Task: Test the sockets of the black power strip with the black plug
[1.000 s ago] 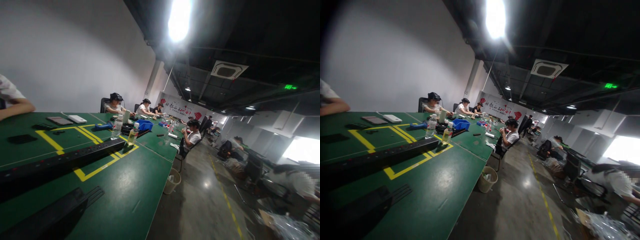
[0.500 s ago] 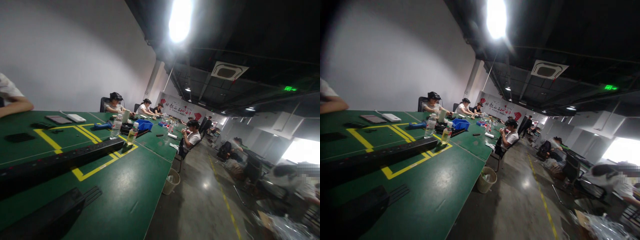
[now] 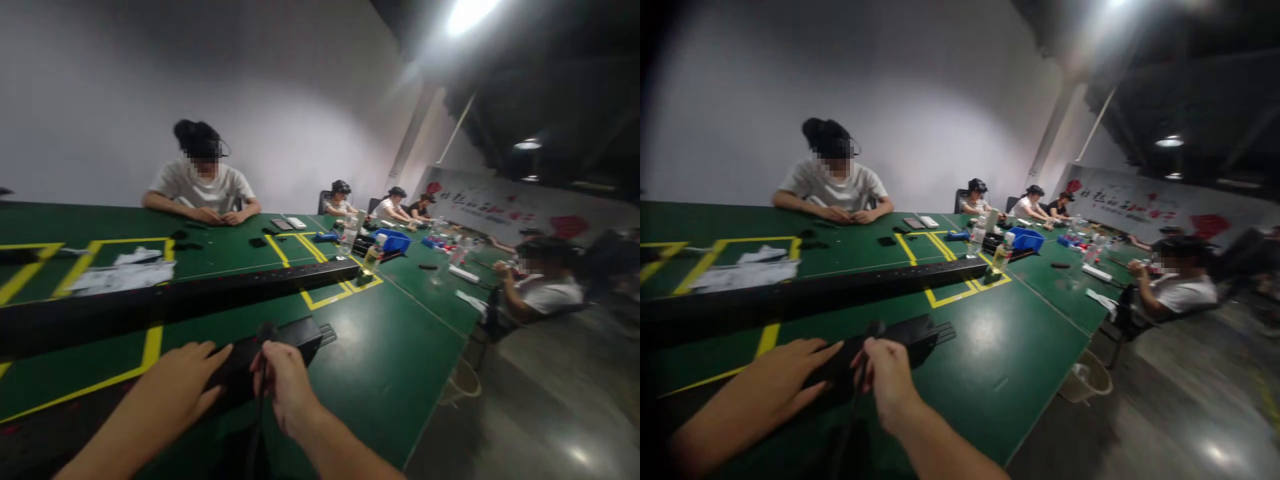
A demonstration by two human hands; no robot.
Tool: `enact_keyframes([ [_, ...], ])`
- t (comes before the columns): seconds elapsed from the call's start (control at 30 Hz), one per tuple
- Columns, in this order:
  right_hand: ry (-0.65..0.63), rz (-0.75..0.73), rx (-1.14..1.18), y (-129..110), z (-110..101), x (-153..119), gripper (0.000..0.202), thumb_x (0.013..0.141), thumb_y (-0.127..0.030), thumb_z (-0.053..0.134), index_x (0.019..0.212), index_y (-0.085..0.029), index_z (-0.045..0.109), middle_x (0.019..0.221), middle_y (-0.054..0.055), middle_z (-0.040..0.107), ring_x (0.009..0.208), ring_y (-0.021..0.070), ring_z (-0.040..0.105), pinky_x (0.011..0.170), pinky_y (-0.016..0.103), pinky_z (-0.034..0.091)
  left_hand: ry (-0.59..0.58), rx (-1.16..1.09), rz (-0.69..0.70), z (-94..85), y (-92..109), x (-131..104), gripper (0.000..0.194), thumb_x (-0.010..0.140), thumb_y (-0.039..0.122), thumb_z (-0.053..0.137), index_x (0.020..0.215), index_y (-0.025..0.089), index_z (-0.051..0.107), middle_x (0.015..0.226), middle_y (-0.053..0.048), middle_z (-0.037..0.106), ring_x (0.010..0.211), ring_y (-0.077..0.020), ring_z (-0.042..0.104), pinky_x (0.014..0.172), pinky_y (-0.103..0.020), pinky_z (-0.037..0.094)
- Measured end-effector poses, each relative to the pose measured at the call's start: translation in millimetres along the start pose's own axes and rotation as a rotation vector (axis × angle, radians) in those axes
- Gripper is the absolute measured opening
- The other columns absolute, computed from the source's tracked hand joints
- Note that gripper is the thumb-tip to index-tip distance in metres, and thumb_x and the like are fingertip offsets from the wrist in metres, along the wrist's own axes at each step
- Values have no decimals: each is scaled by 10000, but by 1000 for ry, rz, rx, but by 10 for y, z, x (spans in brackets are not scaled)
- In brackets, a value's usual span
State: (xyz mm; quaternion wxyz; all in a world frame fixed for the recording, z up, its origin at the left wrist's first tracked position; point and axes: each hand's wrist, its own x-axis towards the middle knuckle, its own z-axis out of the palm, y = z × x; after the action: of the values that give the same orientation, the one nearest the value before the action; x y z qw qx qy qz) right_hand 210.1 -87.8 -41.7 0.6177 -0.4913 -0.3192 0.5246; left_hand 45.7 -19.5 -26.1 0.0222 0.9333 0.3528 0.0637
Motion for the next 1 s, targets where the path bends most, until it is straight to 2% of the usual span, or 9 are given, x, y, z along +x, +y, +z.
enact_keyframes([
  [0.13,-45,-13,123,-254,-33,-84,395,791,-495,497,557,-184,564,450,-7,443,387,104,344,419,265,239,-27,-6,-44,-167,21,-22,477,779,352,567,1231,204,547,1121,-108,621,1037,-258,567,922,-393,417],
  [0.3,-289,70,445,-522,-123,-224,497,864,-469,277,474,-207,442,355,-49,278,369,75,251,451,259,215,-19,-73,-39,-251,4,-8,495,729,352,634,1197,205,567,1145,-97,627,1093,-262,548,961,-377,394],
  [0.43,-477,120,698,-499,-191,-212,489,822,-479,434,419,-222,333,277,-84,203,297,71,164,371,221,235,-7,-112,-32,-218,-53,-20,512,708,360,658,1191,213,572,1169,-99,621,1115,-276,541,977,-388,384],
  [0.53,-722,102,893,-454,-197,-169,508,839,-464,414,407,-223,303,242,-89,208,248,66,176,338,208,270,-7,-135,-35,-186,-78,1,507,696,377,668,1171,220,586,1174,-102,619,1123,-291,535,985,-409,376],
  [0.6,-833,87,974,-445,-191,-154,506,853,-463,375,411,-225,310,241,-86,240,226,61,192,318,197,274,-6,-145,-40,-169,-90,16,500,694,378,669,1163,224,592,1173,-102,619,1123,-296,535,986,-419,373],
  [0.67,-861,84,999,-448,-189,-155,509,850,-464,359,403,-227,300,232,-85,243,203,53,178,285,184,235,-9,-150,-40,-155,-100,26,493,692,374,667,1156,225,596,1174,-101,618,1115,-297,539,981,-423,377],
  [0.8,-812,87,936,-465,-202,-170,522,833,-479,352,379,-243,246,198,-98,158,164,43,87,241,178,146,-4,-148,-42,-141,-106,23,482,700,382,652,1153,223,599,1178,-102,616,1120,-303,532,973,-436,383],
  [1.0,-799,120,767,-491,-241,-194,568,797,-544,353,339,-274,156,181,-106,29,149,43,7,210,185,139,-2,-142,-41,-139,-100,17,467,710,370,638,1151,220,600,1175,-103,613,1095,-297,544,949,-424,398],
])
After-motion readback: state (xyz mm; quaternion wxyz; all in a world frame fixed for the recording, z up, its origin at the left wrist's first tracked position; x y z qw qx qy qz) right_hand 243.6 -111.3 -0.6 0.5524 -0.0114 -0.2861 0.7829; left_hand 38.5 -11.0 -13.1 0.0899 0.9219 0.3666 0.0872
